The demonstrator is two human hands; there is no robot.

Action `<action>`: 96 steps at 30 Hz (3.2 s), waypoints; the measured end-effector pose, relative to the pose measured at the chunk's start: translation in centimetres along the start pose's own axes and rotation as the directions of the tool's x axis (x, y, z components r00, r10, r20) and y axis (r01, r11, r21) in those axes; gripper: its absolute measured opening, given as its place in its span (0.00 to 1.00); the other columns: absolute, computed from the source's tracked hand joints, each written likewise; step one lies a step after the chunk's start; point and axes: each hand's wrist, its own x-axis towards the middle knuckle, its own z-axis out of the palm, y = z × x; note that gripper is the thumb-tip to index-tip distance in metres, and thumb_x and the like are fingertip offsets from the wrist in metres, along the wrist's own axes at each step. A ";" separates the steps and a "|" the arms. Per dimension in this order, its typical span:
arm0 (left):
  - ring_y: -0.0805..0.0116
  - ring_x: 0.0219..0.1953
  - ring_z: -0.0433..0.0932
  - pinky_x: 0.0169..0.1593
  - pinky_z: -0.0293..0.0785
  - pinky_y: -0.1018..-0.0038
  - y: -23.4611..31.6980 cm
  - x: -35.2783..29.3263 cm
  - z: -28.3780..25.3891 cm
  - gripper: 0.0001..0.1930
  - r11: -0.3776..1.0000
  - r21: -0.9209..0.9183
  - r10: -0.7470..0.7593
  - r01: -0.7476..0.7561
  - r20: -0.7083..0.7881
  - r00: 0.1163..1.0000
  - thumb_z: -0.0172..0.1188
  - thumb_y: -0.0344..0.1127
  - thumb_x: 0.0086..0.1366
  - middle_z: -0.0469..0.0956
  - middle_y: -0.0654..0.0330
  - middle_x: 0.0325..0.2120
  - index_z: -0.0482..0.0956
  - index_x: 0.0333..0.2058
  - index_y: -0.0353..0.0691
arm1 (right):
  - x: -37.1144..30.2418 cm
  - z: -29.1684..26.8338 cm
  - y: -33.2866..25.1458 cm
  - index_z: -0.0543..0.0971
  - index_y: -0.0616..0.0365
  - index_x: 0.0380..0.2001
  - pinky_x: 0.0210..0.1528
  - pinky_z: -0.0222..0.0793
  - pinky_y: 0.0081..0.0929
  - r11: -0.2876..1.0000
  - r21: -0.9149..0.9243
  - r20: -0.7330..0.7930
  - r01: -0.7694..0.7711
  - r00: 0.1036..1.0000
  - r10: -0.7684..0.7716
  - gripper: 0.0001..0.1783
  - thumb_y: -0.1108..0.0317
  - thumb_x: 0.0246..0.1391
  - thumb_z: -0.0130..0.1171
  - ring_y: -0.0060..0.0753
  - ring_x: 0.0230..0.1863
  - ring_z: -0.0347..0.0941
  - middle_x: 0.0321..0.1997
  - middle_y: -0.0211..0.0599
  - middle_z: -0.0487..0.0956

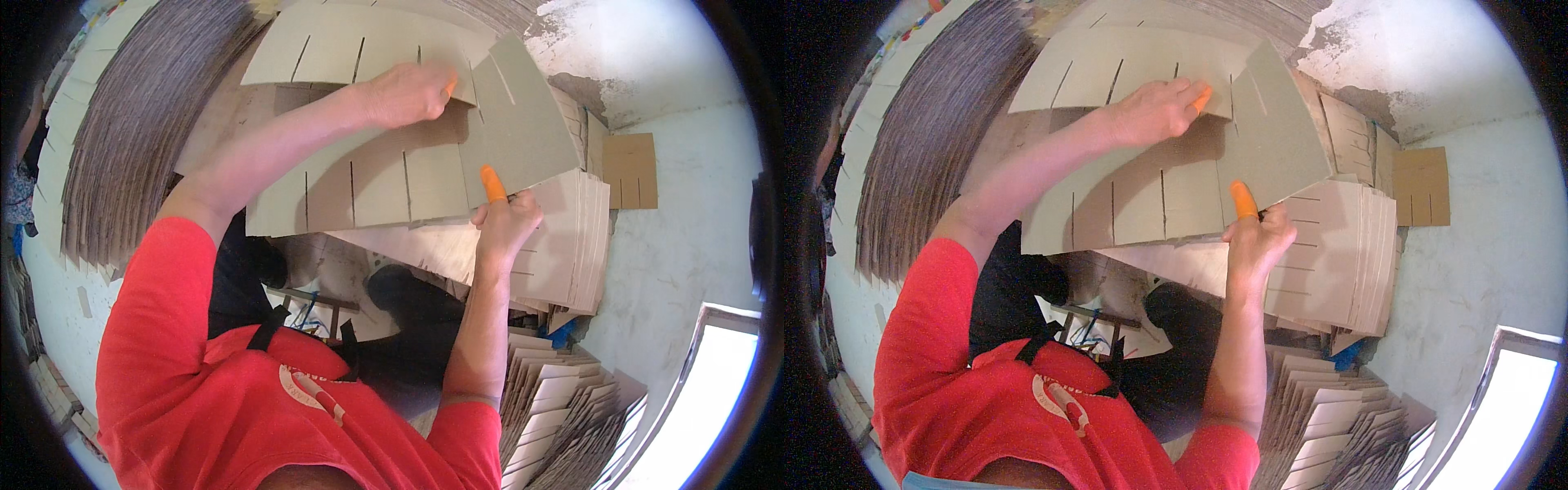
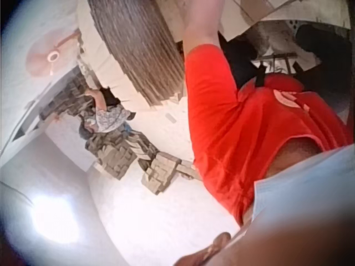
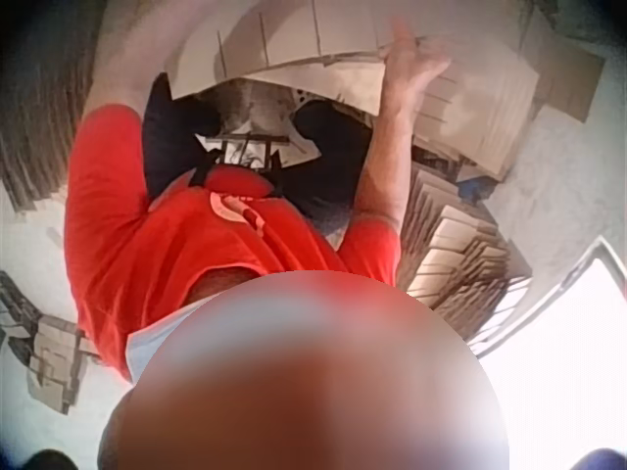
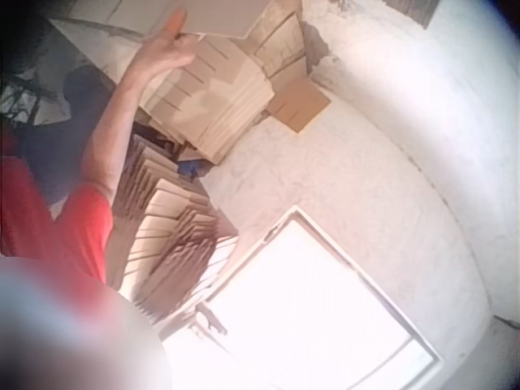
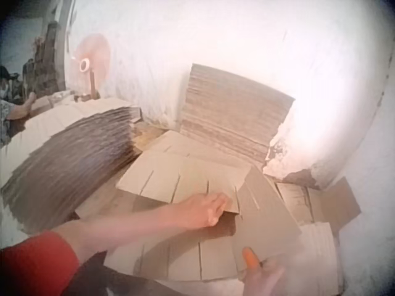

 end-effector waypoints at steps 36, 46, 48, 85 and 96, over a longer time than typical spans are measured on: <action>0.60 0.33 0.75 0.35 0.74 0.66 3.4 0.1 -5.7 0.23 0.903 -0.401 -0.246 0.151 -0.198 0.949 0.65 0.50 0.53 0.77 0.56 0.30 0.76 0.36 0.34 | -0.4 -1.4 -0.3 0.76 0.69 0.35 0.13 0.61 0.18 0.987 0.109 -0.090 0.114 0.990 -0.104 0.13 0.90 0.45 0.50 0.17 0.13 0.66 0.21 0.36 0.76; 0.56 0.51 0.68 0.50 0.68 0.60 -7.8 1.6 5.5 0.22 0.934 0.072 -0.357 0.350 0.138 0.924 0.61 0.45 0.58 0.72 0.56 0.45 0.70 0.44 0.36 | -0.5 -1.2 -0.1 0.75 0.68 0.37 0.12 0.58 0.17 0.992 0.053 -0.074 0.116 0.991 -0.112 0.13 0.88 0.46 0.51 0.17 0.12 0.65 0.22 0.38 0.77; 0.57 0.51 0.68 0.51 0.68 0.59 -8.2 1.4 6.2 0.16 0.949 0.084 -0.316 0.305 0.220 0.923 0.60 0.41 0.59 0.71 0.55 0.45 0.72 0.40 0.35 | -0.6 -1.1 -0.6 0.76 0.71 0.42 0.12 0.54 0.15 0.992 0.097 -0.056 0.083 0.995 -0.078 0.19 0.90 0.45 0.47 0.17 0.12 0.64 0.30 0.46 0.80; 0.65 0.38 0.72 0.37 0.78 0.76 -4.7 2.0 -0.2 0.06 0.979 0.178 -0.063 0.096 -0.183 0.981 0.56 0.26 0.45 0.70 0.59 0.32 0.74 0.25 0.33 | -1.1 -0.6 -0.1 0.78 0.68 0.39 0.14 0.63 0.16 0.986 0.086 -0.113 0.144 0.985 -0.134 0.15 0.90 0.47 0.52 0.16 0.14 0.67 0.27 0.36 0.79; 0.65 0.37 0.71 0.36 0.79 0.76 -2.8 2.0 -1.6 0.07 0.975 0.220 0.005 0.032 -0.167 0.986 0.57 0.28 0.45 0.70 0.56 0.33 0.74 0.26 0.33 | -1.1 -0.5 0.1 0.73 0.68 0.47 0.13 0.60 0.14 0.960 0.000 -0.096 0.281 0.955 -0.280 0.21 0.89 0.47 0.49 0.16 0.13 0.66 0.27 0.37 0.79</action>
